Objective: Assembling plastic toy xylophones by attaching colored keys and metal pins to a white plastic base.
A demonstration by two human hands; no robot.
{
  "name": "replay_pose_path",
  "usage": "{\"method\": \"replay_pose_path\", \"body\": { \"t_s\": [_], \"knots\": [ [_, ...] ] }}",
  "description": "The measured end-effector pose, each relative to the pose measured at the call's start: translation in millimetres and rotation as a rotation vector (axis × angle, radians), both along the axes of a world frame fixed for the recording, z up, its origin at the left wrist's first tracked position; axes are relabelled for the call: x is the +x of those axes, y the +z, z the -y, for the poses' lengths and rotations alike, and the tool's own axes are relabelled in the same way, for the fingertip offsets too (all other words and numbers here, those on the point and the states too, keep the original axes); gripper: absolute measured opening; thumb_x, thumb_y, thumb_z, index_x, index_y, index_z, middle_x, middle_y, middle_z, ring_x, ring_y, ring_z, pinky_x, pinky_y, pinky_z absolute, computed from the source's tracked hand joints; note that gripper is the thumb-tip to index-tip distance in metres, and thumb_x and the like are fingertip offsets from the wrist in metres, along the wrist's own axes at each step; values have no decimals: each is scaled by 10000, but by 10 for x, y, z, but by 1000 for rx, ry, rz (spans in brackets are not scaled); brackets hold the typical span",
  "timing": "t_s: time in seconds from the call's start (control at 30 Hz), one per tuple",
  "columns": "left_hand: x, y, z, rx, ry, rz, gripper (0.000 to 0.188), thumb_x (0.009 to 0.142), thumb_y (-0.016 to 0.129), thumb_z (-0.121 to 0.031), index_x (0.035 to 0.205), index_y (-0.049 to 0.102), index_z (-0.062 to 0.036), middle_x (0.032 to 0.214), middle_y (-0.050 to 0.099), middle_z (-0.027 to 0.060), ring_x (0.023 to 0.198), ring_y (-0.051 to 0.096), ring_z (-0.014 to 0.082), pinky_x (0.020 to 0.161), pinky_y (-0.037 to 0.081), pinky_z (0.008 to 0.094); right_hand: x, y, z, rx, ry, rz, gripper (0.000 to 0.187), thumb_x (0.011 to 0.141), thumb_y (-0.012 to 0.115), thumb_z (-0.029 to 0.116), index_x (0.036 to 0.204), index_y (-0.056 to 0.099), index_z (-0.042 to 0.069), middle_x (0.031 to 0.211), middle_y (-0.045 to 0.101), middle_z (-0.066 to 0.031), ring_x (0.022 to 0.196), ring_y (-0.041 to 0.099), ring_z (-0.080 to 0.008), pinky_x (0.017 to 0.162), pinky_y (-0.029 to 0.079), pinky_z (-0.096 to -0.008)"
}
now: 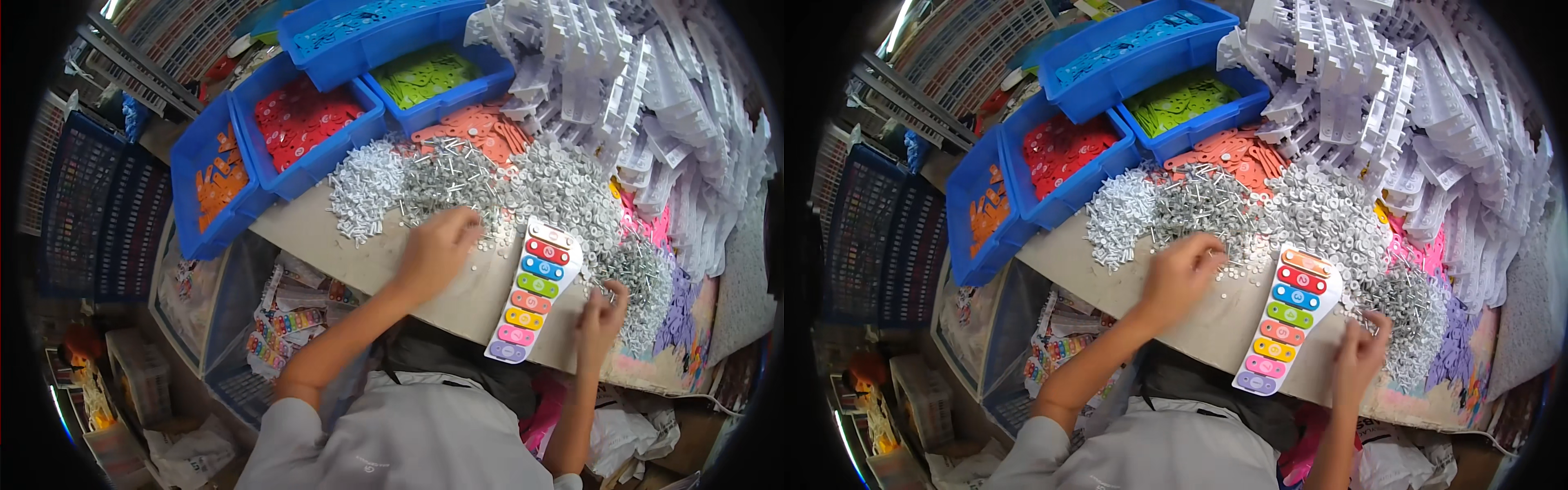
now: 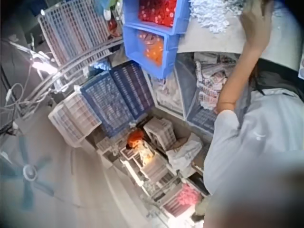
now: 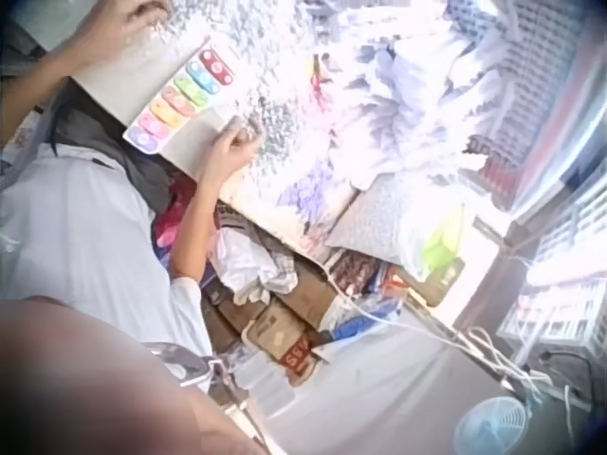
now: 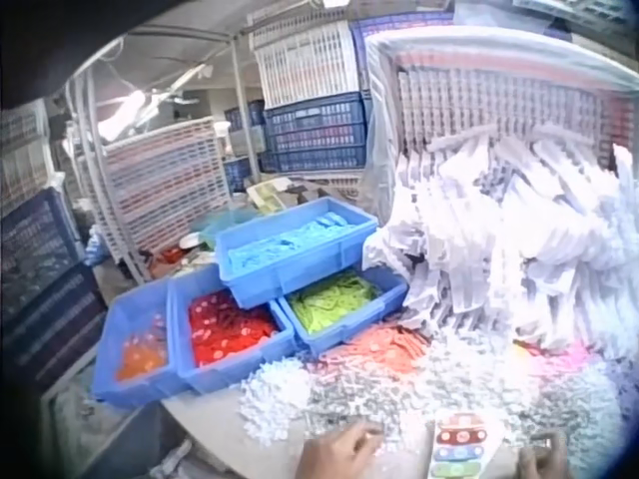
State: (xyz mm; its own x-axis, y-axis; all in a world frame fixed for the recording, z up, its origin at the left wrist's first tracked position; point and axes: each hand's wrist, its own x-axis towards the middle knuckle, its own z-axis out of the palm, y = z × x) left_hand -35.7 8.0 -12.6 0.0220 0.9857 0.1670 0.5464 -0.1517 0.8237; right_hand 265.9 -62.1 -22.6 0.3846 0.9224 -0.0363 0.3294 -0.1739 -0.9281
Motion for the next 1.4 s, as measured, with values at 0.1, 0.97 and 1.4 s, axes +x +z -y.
{"method": "replay_pose_path", "body": {
  "t_s": [0.1,0.97,1.4],
  "knots": [
    [-519,6,118,255,248,-214,57,881,707,-93,895,691,-40,873,686,108,824,664,313,709,529,411,387,76,249,167,-131,534,108,1030,594,145,1036,597,38,785,567,-32,684,533,-109,620,443,-284],
    [-858,-89,305,-43,371,35,72,922,649,-66,975,650,-17,747,682,68,665,650,193,593,466,311,1082,-168,568,119,-216,912,164,1018,572,107,1080,618,-37,985,621,-134,889,582,-275,802,460,-366],
    [230,-143,306,-618,-250,957,117,953,667,-75,1035,640,5,851,734,132,725,719,168,536,516,218,-313,81,119,56,114,-233,101,998,617,118,1021,574,30,747,577,10,629,524,-62,584,428,-219]
  ]
}}
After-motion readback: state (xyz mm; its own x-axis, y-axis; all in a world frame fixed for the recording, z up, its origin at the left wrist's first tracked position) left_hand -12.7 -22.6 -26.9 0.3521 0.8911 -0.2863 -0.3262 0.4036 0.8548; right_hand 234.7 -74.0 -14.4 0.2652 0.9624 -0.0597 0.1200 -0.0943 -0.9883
